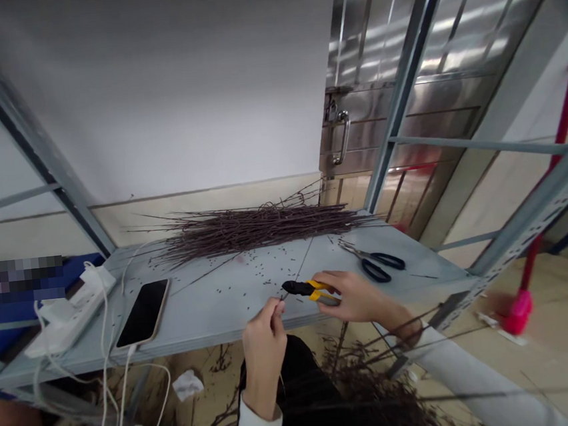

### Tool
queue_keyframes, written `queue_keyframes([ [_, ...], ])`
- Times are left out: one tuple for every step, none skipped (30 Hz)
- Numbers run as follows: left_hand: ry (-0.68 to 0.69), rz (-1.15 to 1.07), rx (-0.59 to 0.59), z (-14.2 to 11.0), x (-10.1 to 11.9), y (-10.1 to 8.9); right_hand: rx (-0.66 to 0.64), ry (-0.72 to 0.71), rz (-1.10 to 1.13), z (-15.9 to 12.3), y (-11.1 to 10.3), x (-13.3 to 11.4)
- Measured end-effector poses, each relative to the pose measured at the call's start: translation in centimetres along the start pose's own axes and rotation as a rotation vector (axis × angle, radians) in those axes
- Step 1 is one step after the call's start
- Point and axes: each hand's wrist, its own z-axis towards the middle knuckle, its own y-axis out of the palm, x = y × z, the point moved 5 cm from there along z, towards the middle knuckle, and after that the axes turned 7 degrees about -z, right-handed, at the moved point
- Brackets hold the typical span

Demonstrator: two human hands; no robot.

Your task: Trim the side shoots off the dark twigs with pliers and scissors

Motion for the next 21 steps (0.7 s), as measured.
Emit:
queue_keyframes([
  [0.002,0.023,-0.003,0.1,0.0,-0.1,-0.007,0.01,0.005,0.0,0.0,0.0],
  [0.002,0.044,-0.005,0.1,0.0,-0.1,-0.01,0.021,0.01,-0.1,0.0,0.1],
  [0.001,0.064,-0.005,0.2,0.0,-0.2,-0.013,0.034,0.016,-0.1,-0.1,0.1],
  [0.0,0.081,-0.006,0.2,0.1,-0.3,-0.013,0.05,0.021,-0.1,-0.1,0.1],
  [-0.002,0.099,-0.006,0.3,0.1,-0.4,-0.015,0.069,0.028,-0.1,-0.1,0.1],
  [-0.004,0.118,-0.005,0.3,0.2,-0.5,-0.023,0.091,0.04,-0.1,-0.1,0.1],
  [-0.007,0.135,-0.007,0.3,0.3,-0.6,-0.036,0.112,0.057,0.0,-0.1,0.1],
  [-0.01,0.147,-0.01,0.4,0.4,-0.6,-0.054,0.131,0.079,0.0,0.0,0.0],
  [-0.011,0.15,-0.015,0.5,0.4,-0.7,-0.073,0.149,0.104,-0.1,0.1,0.0],
  [-0.012,0.146,-0.02,0.6,0.5,-0.7,-0.088,0.168,0.131,-0.1,0.3,0.0],
  [-0.012,0.137,-0.025,0.7,0.5,-0.7,-0.099,0.185,0.16,-0.2,0.4,0.0],
  [-0.013,0.128,-0.03,0.9,0.5,-0.7,-0.104,0.202,0.191,-0.3,0.6,-0.1],
  [-0.013,0.123,-0.036,1.0,0.4,-0.7,-0.102,0.218,0.223,-0.4,0.8,0.0],
  [-0.012,0.121,-0.044,1.1,0.4,-0.7,-0.1,0.23,0.258,-0.5,1.0,0.0],
  [-0.006,0.118,-0.055,1.2,0.3,-0.7,-0.094,0.239,0.293,-0.6,1.3,0.1],
  [0.004,0.112,-0.064,1.3,0.3,-0.6,-0.09,0.244,0.33,-0.7,1.6,0.2],
  [0.017,0.1,-0.072,1.3,0.4,-0.6,-0.083,0.247,0.372,-0.8,1.9,0.2],
  [0.031,0.085,-0.076,1.3,0.4,-0.6,-0.081,0.255,0.422,-0.9,2.2,0.3],
  [0.042,0.068,-0.074,1.3,0.5,-0.6,-0.093,0.27,0.493,-1.1,2.6,0.4],
  [0.047,0.051,-0.07,1.3,0.5,-0.6,-0.118,0.296,0.585,-1.2,3.1,0.4],
  [0.047,0.034,-0.064,1.3,0.5,-0.6,-0.156,0.328,0.691,-1.4,3.6,0.4],
])
